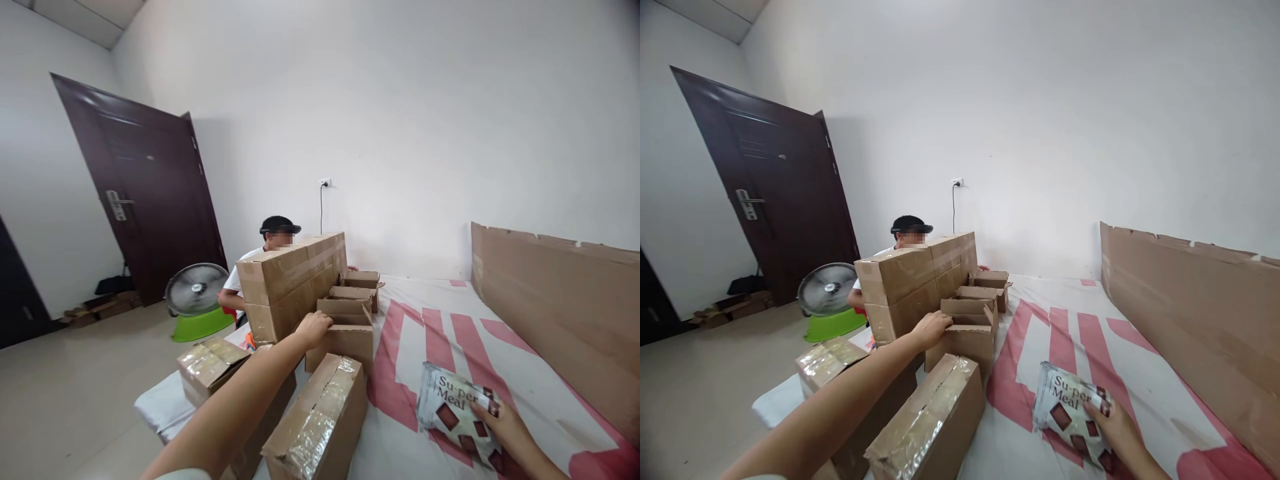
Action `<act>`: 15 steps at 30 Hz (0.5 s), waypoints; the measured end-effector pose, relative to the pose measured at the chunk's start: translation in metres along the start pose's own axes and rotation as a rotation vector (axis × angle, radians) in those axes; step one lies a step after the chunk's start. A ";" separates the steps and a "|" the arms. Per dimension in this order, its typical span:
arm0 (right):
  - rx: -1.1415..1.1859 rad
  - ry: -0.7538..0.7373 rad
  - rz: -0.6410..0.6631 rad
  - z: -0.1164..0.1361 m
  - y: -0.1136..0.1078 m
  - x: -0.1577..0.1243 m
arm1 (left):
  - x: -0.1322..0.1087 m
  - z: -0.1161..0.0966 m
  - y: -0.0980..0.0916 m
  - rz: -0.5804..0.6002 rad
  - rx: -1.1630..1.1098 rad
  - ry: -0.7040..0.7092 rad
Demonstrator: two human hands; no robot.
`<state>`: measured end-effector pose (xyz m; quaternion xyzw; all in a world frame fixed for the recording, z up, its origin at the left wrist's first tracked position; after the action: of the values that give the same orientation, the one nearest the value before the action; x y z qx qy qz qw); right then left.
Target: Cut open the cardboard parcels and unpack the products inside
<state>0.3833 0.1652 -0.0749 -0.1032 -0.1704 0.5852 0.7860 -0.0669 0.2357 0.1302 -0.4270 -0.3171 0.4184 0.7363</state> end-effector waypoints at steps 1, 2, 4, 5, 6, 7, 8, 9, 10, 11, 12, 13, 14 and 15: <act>-0.012 0.011 -0.010 -0.001 0.000 0.000 | -0.002 -0.001 0.009 0.012 0.009 0.009; -0.022 0.023 -0.016 -0.002 -0.001 -0.001 | -0.004 -0.003 0.019 0.022 0.018 0.016; -0.037 0.043 -0.025 -0.005 -0.001 -0.001 | -0.007 -0.006 0.036 0.031 0.042 0.018; -0.042 0.048 -0.029 -0.006 -0.001 -0.001 | -0.007 -0.008 0.043 0.031 0.055 0.011; -0.047 0.052 -0.033 -0.006 0.000 -0.001 | -0.007 -0.010 0.050 0.029 0.069 -0.002; -0.050 0.052 -0.037 -0.007 0.001 -0.001 | -0.005 -0.011 0.056 0.025 0.083 -0.021; -0.049 0.047 -0.039 -0.007 0.002 -0.001 | -0.003 -0.012 0.062 0.019 0.099 -0.045; -0.041 0.040 -0.034 -0.007 0.003 -0.001 | 0.000 -0.013 0.067 0.012 0.114 -0.070; -0.025 0.031 -0.021 -0.007 0.005 -0.002 | 0.004 -0.013 0.072 0.004 0.128 -0.096; -0.001 0.021 0.001 -0.007 0.008 -0.002 | 0.008 -0.012 0.076 -0.003 0.140 -0.120; 0.029 0.009 0.030 -0.007 0.010 -0.003 | 0.013 -0.011 0.080 -0.010 0.149 -0.141; 0.057 -0.009 0.069 -0.007 0.013 -0.004 | 0.017 -0.009 0.084 -0.016 0.156 -0.160; 0.079 -0.034 0.115 -0.006 0.015 -0.005 | 0.022 -0.007 0.087 -0.020 0.160 -0.175; 0.089 -0.063 0.162 -0.006 0.018 -0.006 | 0.026 -0.005 0.091 -0.023 0.161 -0.189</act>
<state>0.3685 0.1652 -0.0873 -0.0631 -0.1599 0.6568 0.7342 -0.0821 0.2831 0.0499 -0.3216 -0.3554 0.4723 0.7397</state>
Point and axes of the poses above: each hand's wrist, its own x-axis towards the middle knuckle, its own y-axis out of the palm, z = x × y, the point moved 4 cm from there along x, towards the middle knuckle, and after that the axes turned 3 degrees about x, right-handed, at the moved point
